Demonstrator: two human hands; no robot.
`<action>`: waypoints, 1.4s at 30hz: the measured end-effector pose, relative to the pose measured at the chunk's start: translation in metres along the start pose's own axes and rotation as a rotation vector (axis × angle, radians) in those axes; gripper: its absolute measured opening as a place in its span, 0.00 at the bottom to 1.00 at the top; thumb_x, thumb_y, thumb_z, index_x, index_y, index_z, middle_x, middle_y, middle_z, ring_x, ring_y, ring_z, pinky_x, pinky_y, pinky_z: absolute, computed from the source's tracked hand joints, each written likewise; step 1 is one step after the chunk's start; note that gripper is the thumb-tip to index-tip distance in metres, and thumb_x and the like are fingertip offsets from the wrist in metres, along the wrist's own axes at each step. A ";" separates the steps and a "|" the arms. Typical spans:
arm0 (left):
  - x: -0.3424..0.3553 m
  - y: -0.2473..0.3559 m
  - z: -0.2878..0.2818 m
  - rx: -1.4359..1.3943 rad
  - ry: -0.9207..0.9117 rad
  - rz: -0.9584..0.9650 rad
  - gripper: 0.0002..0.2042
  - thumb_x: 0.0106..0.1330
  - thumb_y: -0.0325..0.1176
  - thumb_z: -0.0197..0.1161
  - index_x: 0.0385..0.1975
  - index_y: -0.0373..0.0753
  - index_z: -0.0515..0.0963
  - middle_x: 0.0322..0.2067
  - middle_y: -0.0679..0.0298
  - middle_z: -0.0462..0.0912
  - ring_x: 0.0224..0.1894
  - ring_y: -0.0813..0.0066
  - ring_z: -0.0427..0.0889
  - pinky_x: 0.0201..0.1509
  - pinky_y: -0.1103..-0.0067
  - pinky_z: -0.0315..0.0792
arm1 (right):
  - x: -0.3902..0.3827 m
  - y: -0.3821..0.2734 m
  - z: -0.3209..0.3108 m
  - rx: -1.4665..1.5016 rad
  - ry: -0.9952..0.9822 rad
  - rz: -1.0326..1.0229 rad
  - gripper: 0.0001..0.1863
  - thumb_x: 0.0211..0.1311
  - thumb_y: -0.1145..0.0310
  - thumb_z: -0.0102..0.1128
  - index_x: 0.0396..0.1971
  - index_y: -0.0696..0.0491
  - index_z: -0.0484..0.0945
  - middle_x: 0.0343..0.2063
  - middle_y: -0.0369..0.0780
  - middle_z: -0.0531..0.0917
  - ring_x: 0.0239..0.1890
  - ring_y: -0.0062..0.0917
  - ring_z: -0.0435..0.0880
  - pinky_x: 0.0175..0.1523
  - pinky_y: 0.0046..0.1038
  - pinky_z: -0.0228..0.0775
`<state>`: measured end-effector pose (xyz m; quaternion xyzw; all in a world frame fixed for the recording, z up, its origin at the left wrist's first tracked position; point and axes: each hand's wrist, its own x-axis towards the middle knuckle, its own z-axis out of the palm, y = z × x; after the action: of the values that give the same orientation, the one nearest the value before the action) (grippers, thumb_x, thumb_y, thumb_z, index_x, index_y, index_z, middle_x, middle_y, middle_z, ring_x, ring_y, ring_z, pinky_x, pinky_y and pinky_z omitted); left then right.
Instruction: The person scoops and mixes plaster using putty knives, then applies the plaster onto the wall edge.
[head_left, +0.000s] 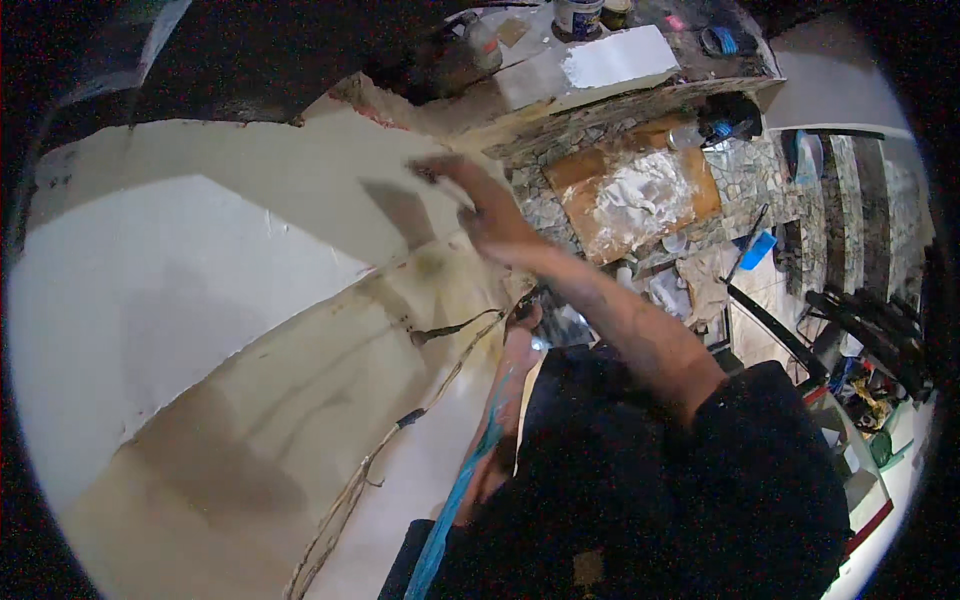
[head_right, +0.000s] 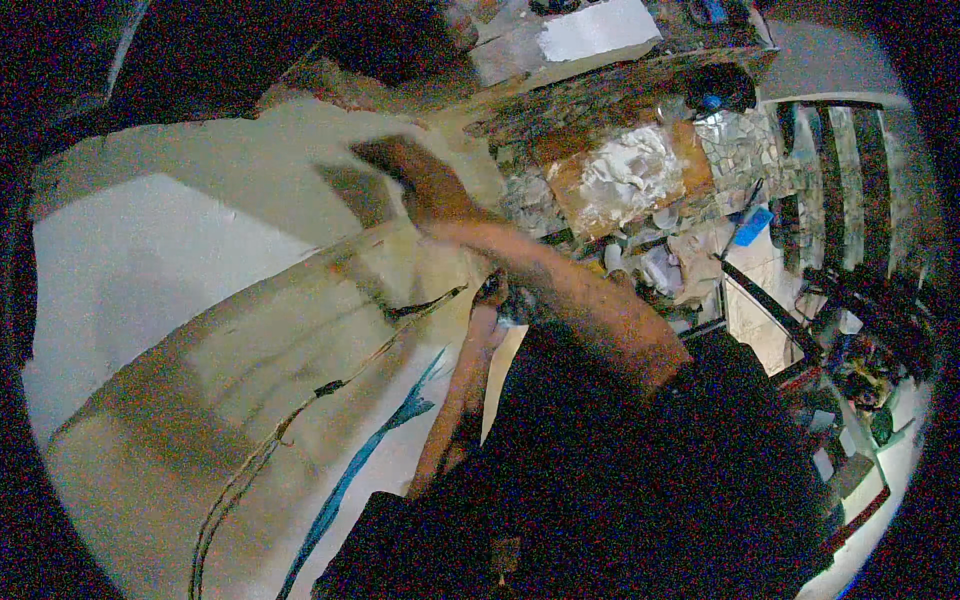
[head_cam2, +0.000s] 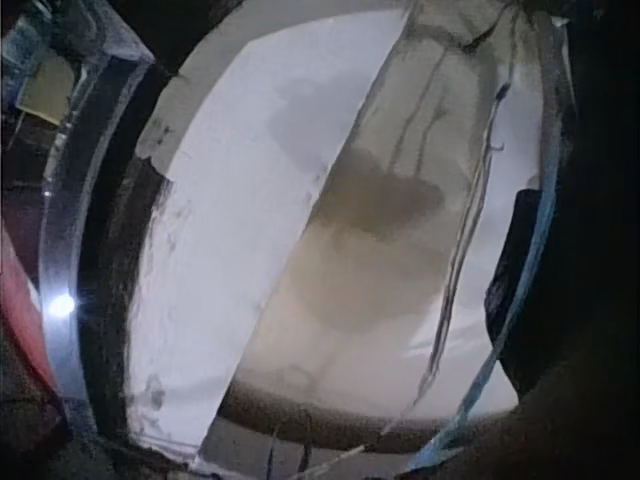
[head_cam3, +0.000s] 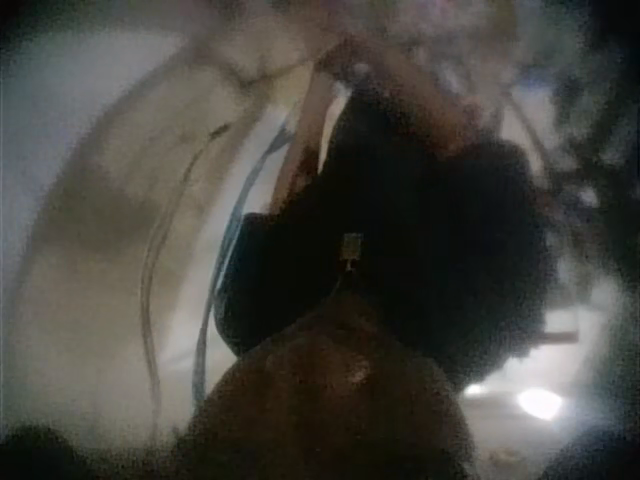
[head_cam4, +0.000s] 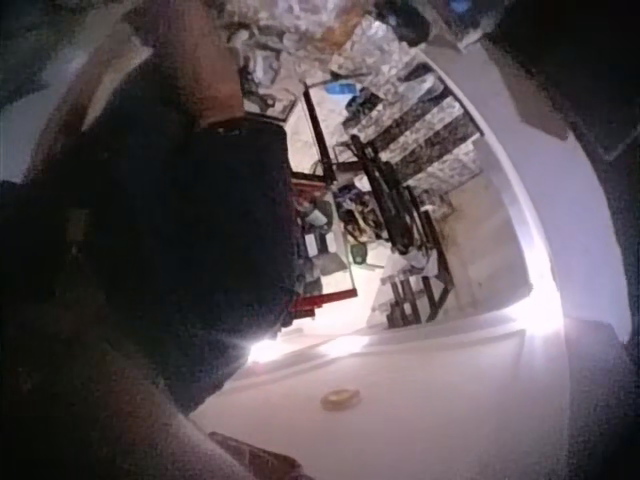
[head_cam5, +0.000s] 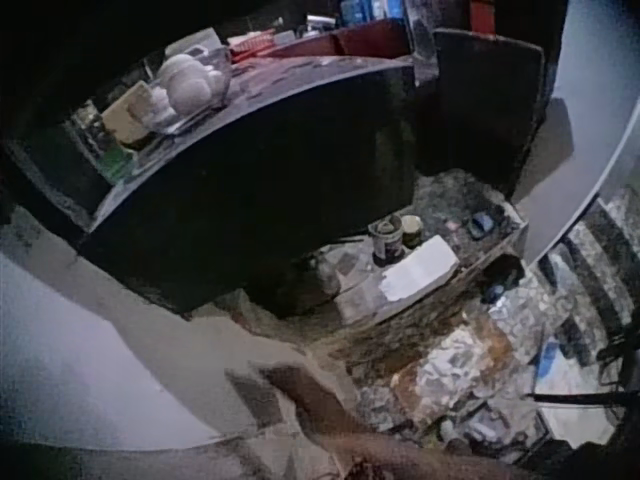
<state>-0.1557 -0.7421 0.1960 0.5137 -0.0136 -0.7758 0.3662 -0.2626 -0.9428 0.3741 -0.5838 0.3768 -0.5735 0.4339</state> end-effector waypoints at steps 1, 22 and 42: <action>-0.003 0.004 -0.002 0.046 0.027 -0.024 0.12 0.58 0.27 0.54 0.42 0.38 0.71 0.37 0.64 0.76 0.37 0.70 0.75 0.42 0.74 0.72 | 0.018 0.009 0.004 -0.013 0.053 -0.037 0.30 0.38 0.79 0.49 0.50 0.54 0.66 0.49 0.45 0.69 0.52 0.36 0.68 0.56 0.31 0.58; -0.023 0.039 0.096 -0.112 0.011 -0.116 0.13 0.55 0.24 0.57 0.42 0.37 0.71 0.39 0.63 0.76 0.40 0.67 0.76 0.43 0.71 0.73 | -0.050 -0.088 -0.081 0.113 -0.295 0.260 0.29 0.46 0.63 0.59 0.51 0.54 0.65 0.48 0.41 0.70 0.55 0.28 0.65 0.59 0.29 0.53; -0.060 0.102 0.318 -0.085 -0.388 0.289 0.12 0.52 0.25 0.59 0.38 0.34 0.73 0.32 0.64 0.77 0.35 0.74 0.77 0.41 0.76 0.72 | -0.115 -0.089 -0.275 -0.741 -0.212 0.196 0.33 0.35 0.78 0.66 0.48 0.51 0.65 0.49 0.43 0.62 0.54 0.33 0.62 0.57 0.29 0.55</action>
<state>-0.3438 -0.8950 0.4335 0.3320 -0.1245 -0.7994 0.4850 -0.5482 -0.8253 0.4087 -0.7178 0.5654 -0.2913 0.2831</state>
